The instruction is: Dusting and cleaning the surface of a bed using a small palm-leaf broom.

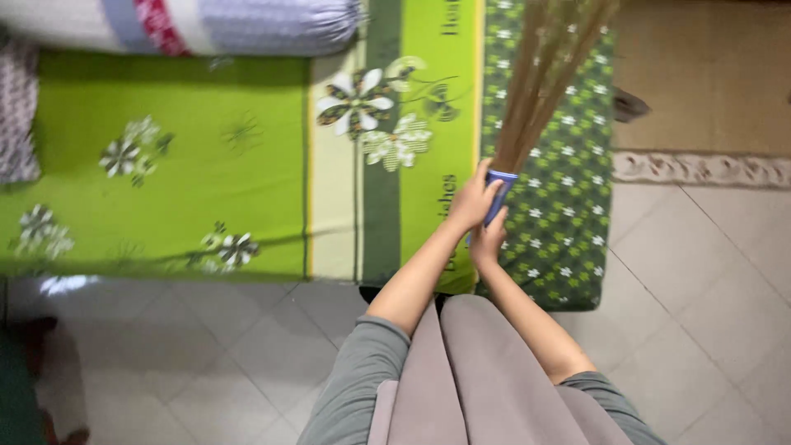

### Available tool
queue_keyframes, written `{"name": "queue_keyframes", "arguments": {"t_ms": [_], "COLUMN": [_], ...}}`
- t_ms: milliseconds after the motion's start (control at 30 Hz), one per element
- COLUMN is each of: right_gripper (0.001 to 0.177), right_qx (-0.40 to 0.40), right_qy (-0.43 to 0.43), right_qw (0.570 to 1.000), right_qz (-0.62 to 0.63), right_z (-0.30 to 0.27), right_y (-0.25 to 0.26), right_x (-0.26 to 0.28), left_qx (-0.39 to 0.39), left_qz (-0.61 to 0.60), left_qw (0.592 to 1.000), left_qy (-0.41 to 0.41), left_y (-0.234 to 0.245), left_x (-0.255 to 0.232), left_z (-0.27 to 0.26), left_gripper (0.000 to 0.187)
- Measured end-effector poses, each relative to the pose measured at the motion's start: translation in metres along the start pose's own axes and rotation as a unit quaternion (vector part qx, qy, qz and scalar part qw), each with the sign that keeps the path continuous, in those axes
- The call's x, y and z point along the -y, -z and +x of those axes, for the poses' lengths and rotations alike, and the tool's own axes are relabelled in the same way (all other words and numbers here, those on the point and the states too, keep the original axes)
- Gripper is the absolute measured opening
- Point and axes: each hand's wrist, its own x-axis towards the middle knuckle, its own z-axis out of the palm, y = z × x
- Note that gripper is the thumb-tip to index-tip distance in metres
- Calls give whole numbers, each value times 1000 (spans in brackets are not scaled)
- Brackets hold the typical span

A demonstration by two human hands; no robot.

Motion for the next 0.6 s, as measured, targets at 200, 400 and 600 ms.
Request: {"name": "queue_keyframes", "arguments": {"t_ms": [200,400,600], "right_gripper": [48,46,43], "right_qx": [256,529,551], "right_qy": [122,320,433], "right_qw": [933,681,602], "right_qz": [-220,-393,-382], "right_z": [-94,-135,-112], "right_y": [-88,-128,-161], "right_x": [-39,4,147], "left_qx": [-237,-133,-345], "left_qz": [-284,-590,-613], "left_qw": [916,692,641], "left_qy": [154,395,308], "left_y": [-2,66,114], "left_x": [247,327,348], "left_z": [-61,-241,-239], "left_gripper": [75,87,52]}}
